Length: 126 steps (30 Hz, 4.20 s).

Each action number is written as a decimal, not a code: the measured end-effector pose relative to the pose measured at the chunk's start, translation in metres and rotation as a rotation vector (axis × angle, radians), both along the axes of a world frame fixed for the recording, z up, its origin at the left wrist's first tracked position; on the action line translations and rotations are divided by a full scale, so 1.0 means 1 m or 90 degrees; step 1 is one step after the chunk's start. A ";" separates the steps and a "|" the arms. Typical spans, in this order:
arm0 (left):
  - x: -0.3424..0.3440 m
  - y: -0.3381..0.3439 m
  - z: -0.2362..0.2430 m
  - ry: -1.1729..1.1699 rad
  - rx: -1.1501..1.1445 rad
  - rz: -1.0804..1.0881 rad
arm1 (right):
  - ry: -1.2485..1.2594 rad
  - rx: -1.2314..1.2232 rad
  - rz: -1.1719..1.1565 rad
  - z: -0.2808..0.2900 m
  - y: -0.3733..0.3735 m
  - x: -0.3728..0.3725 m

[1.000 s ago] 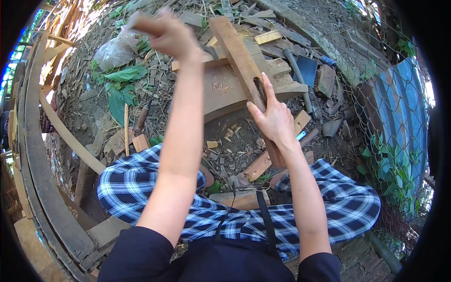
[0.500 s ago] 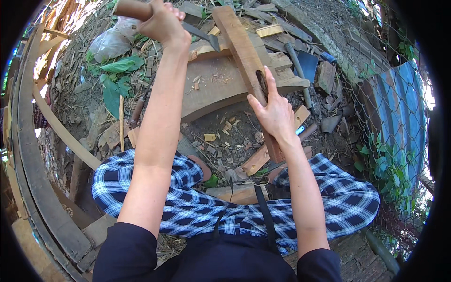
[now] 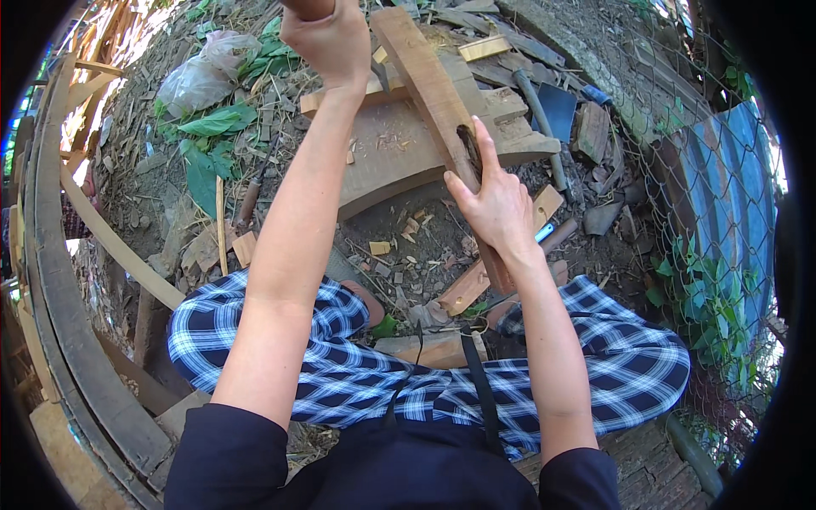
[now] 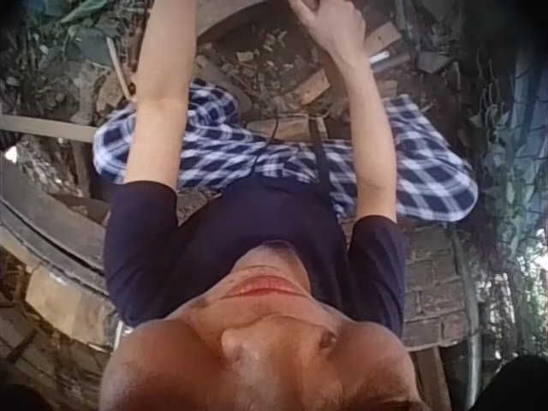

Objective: The person chisels a mortise into a piece of wood by striking a chisel with a hammer.

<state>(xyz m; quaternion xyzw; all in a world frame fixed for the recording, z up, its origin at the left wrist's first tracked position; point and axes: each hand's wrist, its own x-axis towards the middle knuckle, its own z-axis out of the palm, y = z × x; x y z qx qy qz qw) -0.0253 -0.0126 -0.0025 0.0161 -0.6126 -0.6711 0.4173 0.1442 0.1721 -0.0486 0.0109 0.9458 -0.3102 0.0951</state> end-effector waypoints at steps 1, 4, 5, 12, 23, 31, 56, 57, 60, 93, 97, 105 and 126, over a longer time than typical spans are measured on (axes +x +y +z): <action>0.000 0.000 0.001 0.038 0.064 -0.076 | 0.007 0.002 0.003 0.002 -0.001 -0.002; 0.006 0.002 -0.001 0.028 0.069 -0.047 | -0.053 -0.002 -0.006 0.008 0.004 -0.001; -0.011 -0.013 -0.018 0.091 -0.101 0.057 | -0.033 -0.104 -0.008 0.005 0.006 -0.003; 0.012 0.031 -0.005 0.099 -0.131 0.074 | 0.385 -0.414 0.080 0.154 -0.006 -0.009; -0.007 -0.003 -0.019 0.068 -0.111 0.087 | 0.217 -0.195 0.067 0.140 0.029 -0.023; 0.000 0.024 -0.006 0.106 0.062 0.201 | -0.011 -0.054 -0.001 0.007 0.009 0.005; 0.023 -0.056 -0.084 -0.509 -0.765 -0.222 | -0.176 -0.596 -0.074 -0.022 0.024 0.001; 0.025 -0.055 -0.091 -0.515 -0.758 -0.176 | -0.175 -0.622 -0.084 -0.021 0.025 0.003; 0.018 -0.061 -0.070 -0.581 -0.726 -0.259 | -0.172 -0.639 -0.102 -0.006 0.027 0.006; 0.029 -0.041 0.038 -0.139 0.181 -0.407 | -0.105 -0.482 -0.100 -0.013 0.031 0.020; 0.020 -0.023 0.017 -0.080 0.207 -0.316 | -0.107 -0.493 -0.133 -0.001 0.035 0.019; 0.019 -0.009 0.006 -0.022 0.238 -0.168 | -0.089 -0.462 -0.137 -0.005 0.041 0.015; 0.008 0.008 -0.016 0.059 0.125 0.152 | 0.076 -0.481 -0.004 0.068 0.019 0.014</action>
